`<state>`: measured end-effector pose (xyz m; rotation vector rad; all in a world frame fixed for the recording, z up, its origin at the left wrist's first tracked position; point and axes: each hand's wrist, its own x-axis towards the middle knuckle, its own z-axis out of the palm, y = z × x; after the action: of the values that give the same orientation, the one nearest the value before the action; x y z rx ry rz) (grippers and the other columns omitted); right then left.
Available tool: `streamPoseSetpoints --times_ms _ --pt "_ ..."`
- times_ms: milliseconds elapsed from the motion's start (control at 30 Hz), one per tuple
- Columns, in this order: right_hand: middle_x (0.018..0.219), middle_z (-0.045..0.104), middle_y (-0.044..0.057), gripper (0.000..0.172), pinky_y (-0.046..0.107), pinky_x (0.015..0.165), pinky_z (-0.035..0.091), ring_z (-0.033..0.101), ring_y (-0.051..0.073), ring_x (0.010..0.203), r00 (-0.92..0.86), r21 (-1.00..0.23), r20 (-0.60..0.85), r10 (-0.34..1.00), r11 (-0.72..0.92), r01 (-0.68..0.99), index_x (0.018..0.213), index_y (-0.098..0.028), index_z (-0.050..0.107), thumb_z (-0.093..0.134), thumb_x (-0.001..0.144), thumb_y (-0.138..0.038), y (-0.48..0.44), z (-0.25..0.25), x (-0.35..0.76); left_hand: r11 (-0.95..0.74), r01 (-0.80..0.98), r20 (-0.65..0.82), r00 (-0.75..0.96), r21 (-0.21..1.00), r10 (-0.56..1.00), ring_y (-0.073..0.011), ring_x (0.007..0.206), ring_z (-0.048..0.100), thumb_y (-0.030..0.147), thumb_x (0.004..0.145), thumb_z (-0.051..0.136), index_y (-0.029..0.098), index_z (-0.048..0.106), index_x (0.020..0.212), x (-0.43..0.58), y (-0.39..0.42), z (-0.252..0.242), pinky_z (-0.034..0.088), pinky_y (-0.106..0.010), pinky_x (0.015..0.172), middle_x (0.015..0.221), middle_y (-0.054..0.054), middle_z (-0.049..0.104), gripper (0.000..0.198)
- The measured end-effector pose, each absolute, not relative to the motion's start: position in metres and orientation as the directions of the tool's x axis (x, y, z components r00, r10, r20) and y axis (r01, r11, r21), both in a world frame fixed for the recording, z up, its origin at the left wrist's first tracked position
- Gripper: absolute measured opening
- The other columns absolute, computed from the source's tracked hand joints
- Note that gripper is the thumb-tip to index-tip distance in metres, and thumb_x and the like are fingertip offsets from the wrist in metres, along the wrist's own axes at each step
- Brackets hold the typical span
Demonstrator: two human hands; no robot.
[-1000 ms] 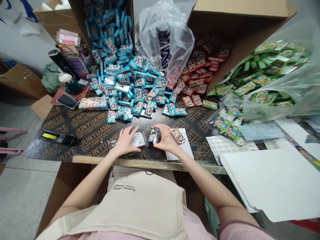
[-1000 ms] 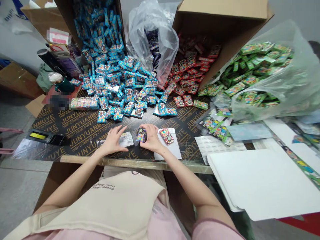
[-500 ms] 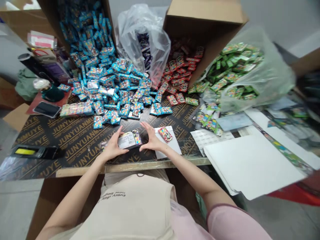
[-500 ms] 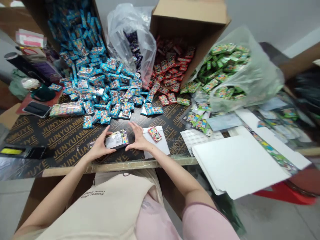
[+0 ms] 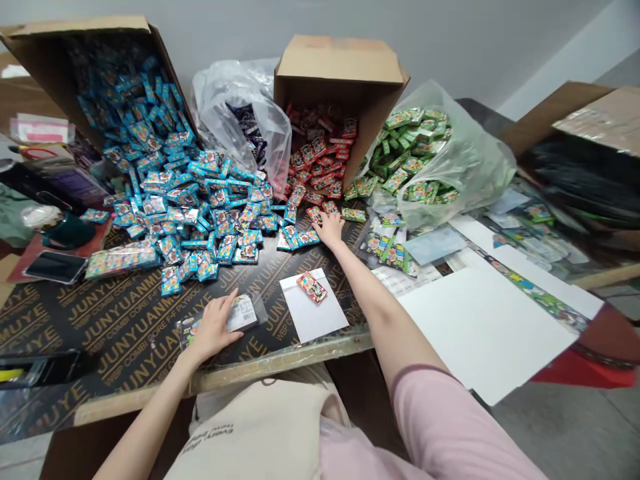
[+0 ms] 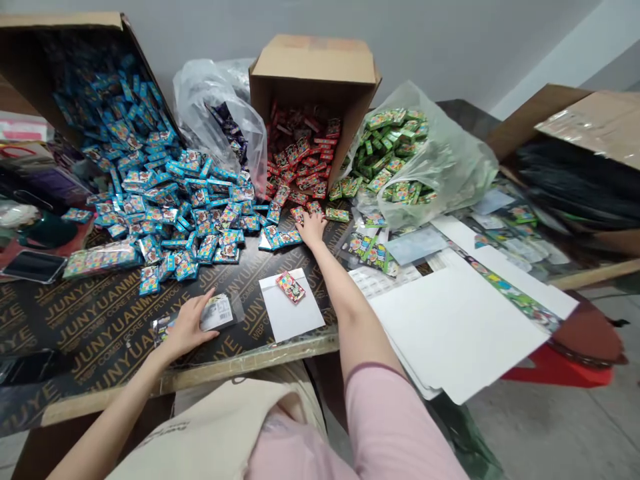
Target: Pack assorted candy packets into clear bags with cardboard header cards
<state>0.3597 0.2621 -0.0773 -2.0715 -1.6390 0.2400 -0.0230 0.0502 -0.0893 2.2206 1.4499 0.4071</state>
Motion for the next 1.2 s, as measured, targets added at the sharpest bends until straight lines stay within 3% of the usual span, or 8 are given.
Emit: streamPoseSetpoints --times_ms 233,333,433,567,733,867,967,1200 --pt "0.065 0.06 0.002 0.05 0.026 0.057 0.04 0.053 0.016 0.06 -0.275 -0.831 -0.021 0.961 0.137 0.539 0.087 -0.014 0.072 0.043 0.088 -0.055 0.197 -0.041 0.298 -0.175 0.614 0.093 0.164 0.769 0.982 -0.0305 0.126 0.047 0.048 0.065 0.076 0.022 0.049 0.135 0.013 0.072 -0.046 0.036 -0.047 0.107 0.136 -0.013 0.05 0.08" --pt "0.053 0.051 -0.002 0.054 0.024 0.051 0.036 0.045 0.012 0.049 -0.588 -0.898 -0.15 0.795 0.139 0.417 0.084 -0.014 0.071 0.046 0.086 -0.062 0.15 -0.027 0.258 0.05 0.35 -0.13 0.21 0.935 0.969 -0.0241 0.092 0.065 0.049 0.067 0.073 0.015 0.069 0.101 0.039 0.078 -0.031 0.05 -0.038 0.086 0.098 -0.009 0.069 0.048" --pt "0.081 0.064 0.004 0.055 0.03 0.064 0.046 0.057 0.017 0.068 -0.548 -0.896 -0.004 0.836 0.24 0.373 0.111 -0.018 0.064 0.051 0.083 -0.063 0.115 -0.022 0.237 0.38 0.1 -0.393 0.243 0.919 0.887 -0.0162 0.059 0.061 0.048 0.065 0.073 0.013 0.069 0.067 0.052 0.075 -0.03 0.049 -0.028 0.062 0.063 -0.003 0.066 0.035" --pt "0.134 0.05 0.012 0.088 0.048 0.102 0.036 0.047 0.031 0.123 -0.516 -0.757 0.282 0.808 0.518 0.398 0.141 -0.026 0.037 0.074 0.067 -0.056 0.09 -0.025 0.23 0.493 -0.153 -0.478 0.128 0.856 0.869 -0.015 0.057 0.06 0.047 0.058 0.079 0.012 0.071 0.069 0.049 0.065 -0.036 0.047 -0.027 0.06 0.065 -0.005 0.068 0.037" --pt "0.124 0.058 0.01 0.074 0.048 0.099 0.037 0.053 0.031 0.115 -0.488 -0.656 0.367 0.792 0.592 0.468 0.136 -0.025 0.041 0.07 0.069 -0.033 0.082 -0.047 0.232 0.166 0.286 -0.211 0.135 0.944 0.968 -0.0271 0.103 0.061 0.055 0.073 0.066 0.015 0.067 0.113 0.019 0.051 -0.042 0.046 -0.04 0.091 0.111 -0.013 0.068 0.057" --pt "0.126 0.058 0.012 0.071 0.049 0.097 0.038 0.053 0.032 0.115 -0.514 -0.618 0.344 0.786 0.602 0.505 0.135 -0.021 0.042 0.068 0.07 -0.032 0.085 -0.073 0.234 -0.215 0.794 -0.044 0.29 0.569 0.956 -0.0368 0.125 0.043 0.04 0.052 0.084 0.02 0.038 0.144 -0.013 0.042 -0.055 0.025 -0.055 0.108 0.133 -0.016 0.051 0.105" --pt "0.125 0.059 0.014 0.068 0.048 0.096 0.038 0.053 0.032 0.114 -0.57 -0.617 0.295 0.767 0.609 0.499 0.133 -0.018 0.045 0.068 0.07 -0.031 0.084 -0.083 0.233 -0.281 0.84 -0.054 0.344 0.464 0.937 -0.0333 0.114 0.049 0.031 0.058 0.08 0.02 0.023 0.15 -0.028 0.04 -0.068 0.034 -0.051 0.103 0.12 -0.013 0.055 0.109" --pt "0.124 0.06 0.013 0.068 0.047 0.098 0.035 0.055 0.031 0.113 -0.545 -0.651 0.302 0.782 0.587 0.482 0.129 -0.019 0.047 0.07 0.066 -0.03 0.084 -0.077 0.234 -0.275 0.76 -0.01 0.347 0.589 0.938 -0.0307 0.116 0.048 0.033 0.063 0.077 0.022 0.008 0.152 -0.044 0.045 -0.073 0.037 -0.047 0.102 0.128 -0.012 0.051 0.113"
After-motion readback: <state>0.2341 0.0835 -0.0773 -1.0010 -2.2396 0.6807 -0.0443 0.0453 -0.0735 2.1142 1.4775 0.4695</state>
